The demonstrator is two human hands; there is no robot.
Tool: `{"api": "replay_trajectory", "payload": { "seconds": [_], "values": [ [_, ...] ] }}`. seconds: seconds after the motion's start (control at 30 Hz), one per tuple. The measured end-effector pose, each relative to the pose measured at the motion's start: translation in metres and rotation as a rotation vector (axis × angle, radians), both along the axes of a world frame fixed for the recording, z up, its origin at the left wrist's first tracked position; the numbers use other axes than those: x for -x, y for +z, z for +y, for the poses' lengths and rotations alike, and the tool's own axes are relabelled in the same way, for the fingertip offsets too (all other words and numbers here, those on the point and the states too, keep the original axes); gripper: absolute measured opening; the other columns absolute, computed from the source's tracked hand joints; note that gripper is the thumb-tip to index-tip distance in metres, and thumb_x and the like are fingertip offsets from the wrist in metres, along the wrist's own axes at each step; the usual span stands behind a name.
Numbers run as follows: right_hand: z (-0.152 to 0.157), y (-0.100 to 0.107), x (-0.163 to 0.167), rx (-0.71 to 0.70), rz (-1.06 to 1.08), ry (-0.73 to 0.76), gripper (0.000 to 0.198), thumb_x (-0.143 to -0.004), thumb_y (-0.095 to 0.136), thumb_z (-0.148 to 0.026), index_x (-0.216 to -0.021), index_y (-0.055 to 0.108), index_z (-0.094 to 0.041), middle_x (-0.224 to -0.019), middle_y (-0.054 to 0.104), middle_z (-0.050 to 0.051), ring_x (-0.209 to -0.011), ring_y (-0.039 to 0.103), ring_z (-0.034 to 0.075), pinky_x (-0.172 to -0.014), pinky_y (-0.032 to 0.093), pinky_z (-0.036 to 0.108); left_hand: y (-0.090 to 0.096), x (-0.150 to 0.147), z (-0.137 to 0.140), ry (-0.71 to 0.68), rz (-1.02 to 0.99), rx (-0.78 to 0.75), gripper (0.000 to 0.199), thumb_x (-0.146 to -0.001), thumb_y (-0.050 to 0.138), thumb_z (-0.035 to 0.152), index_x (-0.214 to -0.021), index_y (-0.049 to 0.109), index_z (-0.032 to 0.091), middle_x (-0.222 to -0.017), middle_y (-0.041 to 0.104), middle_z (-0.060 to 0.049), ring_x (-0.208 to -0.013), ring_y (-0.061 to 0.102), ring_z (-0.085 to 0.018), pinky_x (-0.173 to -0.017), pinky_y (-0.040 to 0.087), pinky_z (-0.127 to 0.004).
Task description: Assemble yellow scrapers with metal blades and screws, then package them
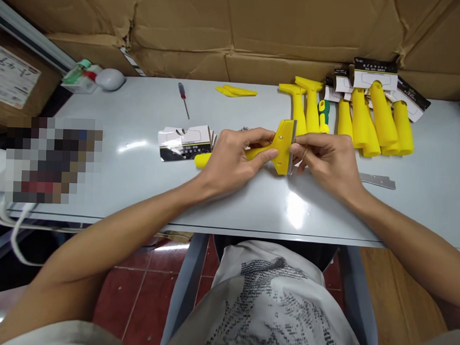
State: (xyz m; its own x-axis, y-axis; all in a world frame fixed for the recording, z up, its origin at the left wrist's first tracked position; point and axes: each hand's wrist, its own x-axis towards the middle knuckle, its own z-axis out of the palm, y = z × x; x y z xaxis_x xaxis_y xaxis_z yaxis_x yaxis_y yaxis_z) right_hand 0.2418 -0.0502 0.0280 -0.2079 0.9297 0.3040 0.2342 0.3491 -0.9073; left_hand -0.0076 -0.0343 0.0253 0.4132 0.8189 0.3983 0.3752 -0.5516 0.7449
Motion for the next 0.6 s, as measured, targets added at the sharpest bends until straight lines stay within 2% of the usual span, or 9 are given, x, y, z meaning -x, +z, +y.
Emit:
{"api": "replay_trajectory", "payload": {
  "seconds": [0.1,0.17,0.23,0.33,0.43,0.5,0.6],
  "values": [
    [0.0021,0.0064,-0.0037,-0.084,-0.120,0.022,0.044,-0.111,0.086,-0.051,-0.076,0.082,-0.023,-0.071,0.078,0.002,-0.061,0.071,0.018,-0.062,0.055,0.035,0.0004,0.0001,0.0040,-0.013,-0.015,0.041,0.037,-0.112,0.086,0.063,-0.123,0.094,0.028,-0.120,0.095,-0.006,-0.109,0.092,-0.027,-0.108,0.077,-0.042],
    [0.0035,0.0090,-0.0066,-0.089,-0.195,0.056,0.033,-0.110,0.081,-0.034,-0.079,0.083,-0.023,-0.072,0.078,0.002,-0.064,0.073,0.019,-0.065,0.055,0.035,0.0003,0.0002,0.0062,-0.020,-0.034,0.065,0.041,-0.109,0.090,0.066,-0.121,0.094,0.027,-0.120,0.095,-0.007,-0.110,0.092,-0.027,-0.109,0.077,-0.042],
    [0.0037,0.0088,-0.0076,-0.073,-0.234,0.066,0.025,-0.109,0.078,-0.027,-0.086,0.085,-0.024,-0.074,0.080,0.002,-0.065,0.074,0.020,-0.066,0.055,0.035,0.0001,0.0005,0.0074,-0.025,-0.038,0.089,0.042,-0.107,0.093,0.066,-0.120,0.094,0.027,-0.122,0.095,-0.008,-0.111,0.092,-0.027,-0.110,0.078,-0.041],
    [0.0016,0.0044,-0.0052,-0.097,-0.247,0.035,0.030,-0.111,0.077,-0.030,-0.083,0.082,-0.024,-0.076,0.080,0.002,-0.067,0.076,0.020,-0.068,0.056,0.036,0.0001,0.0012,0.0075,-0.037,-0.018,0.091,0.036,-0.108,0.092,0.060,-0.120,0.093,0.025,-0.123,0.095,-0.008,-0.113,0.092,-0.027,-0.112,0.077,-0.042],
    [-0.0007,0.0016,-0.0027,-0.078,-0.216,0.033,0.041,-0.115,0.077,-0.044,-0.080,0.080,-0.024,-0.074,0.080,0.002,-0.064,0.074,0.020,-0.067,0.058,0.036,0.0016,0.0012,0.0067,-0.057,-0.009,0.078,0.035,-0.110,0.089,0.059,-0.119,0.094,0.026,-0.123,0.095,-0.008,-0.115,0.092,-0.029,-0.114,0.077,-0.046],
    [-0.0013,0.0030,-0.0033,-0.045,-0.202,0.033,0.041,-0.115,0.079,-0.051,-0.085,0.084,-0.024,-0.074,0.081,0.003,-0.058,0.070,0.019,-0.065,0.058,0.038,0.0036,0.0007,0.0063,-0.070,-0.020,0.098,0.039,-0.110,0.088,0.065,-0.117,0.094,0.028,-0.122,0.095,-0.007,-0.116,0.092,-0.030,-0.116,0.077,-0.047],
    [-0.0012,0.0074,-0.0060,-0.044,-0.215,0.011,0.036,-0.113,0.082,-0.050,-0.088,0.088,-0.025,-0.076,0.083,0.003,-0.055,0.067,0.018,-0.064,0.058,0.039,0.0061,0.0001,0.0061,-0.074,-0.033,0.127,0.044,-0.107,0.090,0.069,-0.116,0.094,0.027,-0.120,0.094,-0.008,-0.115,0.091,-0.029,-0.113,0.077,-0.045]
  ]
}}
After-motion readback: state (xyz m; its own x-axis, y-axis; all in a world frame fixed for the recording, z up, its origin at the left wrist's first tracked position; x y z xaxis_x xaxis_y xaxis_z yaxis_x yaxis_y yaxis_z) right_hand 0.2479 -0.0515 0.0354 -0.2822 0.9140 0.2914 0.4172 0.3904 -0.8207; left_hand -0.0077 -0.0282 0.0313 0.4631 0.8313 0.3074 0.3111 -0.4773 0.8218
